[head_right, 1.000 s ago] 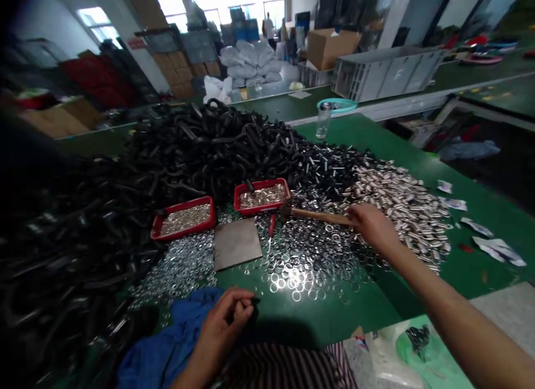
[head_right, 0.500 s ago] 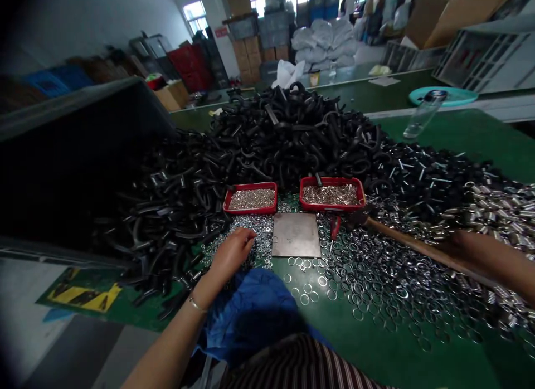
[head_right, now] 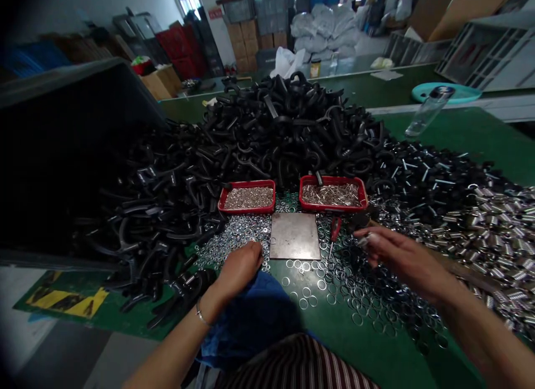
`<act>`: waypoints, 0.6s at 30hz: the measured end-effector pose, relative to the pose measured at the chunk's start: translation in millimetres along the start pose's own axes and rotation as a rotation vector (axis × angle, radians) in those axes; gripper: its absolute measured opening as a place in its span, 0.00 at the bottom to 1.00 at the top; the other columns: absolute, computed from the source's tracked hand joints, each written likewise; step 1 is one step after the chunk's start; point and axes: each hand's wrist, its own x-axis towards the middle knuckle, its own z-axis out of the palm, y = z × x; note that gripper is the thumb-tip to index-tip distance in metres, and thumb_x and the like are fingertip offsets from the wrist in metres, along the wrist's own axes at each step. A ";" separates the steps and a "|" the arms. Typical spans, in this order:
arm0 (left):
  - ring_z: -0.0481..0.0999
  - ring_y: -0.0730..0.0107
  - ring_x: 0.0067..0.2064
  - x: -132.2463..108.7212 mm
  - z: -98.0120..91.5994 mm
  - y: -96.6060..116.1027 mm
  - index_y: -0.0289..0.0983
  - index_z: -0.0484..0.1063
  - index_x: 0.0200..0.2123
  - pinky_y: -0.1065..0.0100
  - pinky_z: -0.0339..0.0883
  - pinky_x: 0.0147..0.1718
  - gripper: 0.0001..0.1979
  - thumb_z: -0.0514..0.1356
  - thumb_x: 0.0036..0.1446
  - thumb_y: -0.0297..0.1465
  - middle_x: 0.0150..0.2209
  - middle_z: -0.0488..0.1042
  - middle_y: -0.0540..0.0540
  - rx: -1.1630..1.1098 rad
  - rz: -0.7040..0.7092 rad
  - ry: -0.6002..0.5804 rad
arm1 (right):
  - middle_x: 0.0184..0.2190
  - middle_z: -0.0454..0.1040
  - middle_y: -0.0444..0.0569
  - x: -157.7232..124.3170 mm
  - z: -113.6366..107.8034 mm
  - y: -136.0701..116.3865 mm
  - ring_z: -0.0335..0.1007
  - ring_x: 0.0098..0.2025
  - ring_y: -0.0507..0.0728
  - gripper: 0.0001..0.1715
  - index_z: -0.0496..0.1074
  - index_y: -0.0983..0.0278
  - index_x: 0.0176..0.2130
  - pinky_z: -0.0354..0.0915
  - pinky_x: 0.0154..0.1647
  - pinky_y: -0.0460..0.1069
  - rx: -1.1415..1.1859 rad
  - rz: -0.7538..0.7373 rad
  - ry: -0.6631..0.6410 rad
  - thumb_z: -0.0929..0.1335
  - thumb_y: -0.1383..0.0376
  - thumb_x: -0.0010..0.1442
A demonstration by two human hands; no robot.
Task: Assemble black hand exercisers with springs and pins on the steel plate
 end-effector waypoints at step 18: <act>0.77 0.68 0.31 5.1 6.2 12.0 0.36 0.71 0.41 0.66 0.72 0.33 0.11 0.60 0.61 0.37 0.34 0.77 0.45 -1.394 -0.101 0.173 | 0.25 0.61 0.39 28.6 140.0 13.9 0.50 0.23 0.45 0.13 0.69 0.63 0.37 0.49 0.20 0.40 0.811 0.173 -0.309 0.75 0.61 0.58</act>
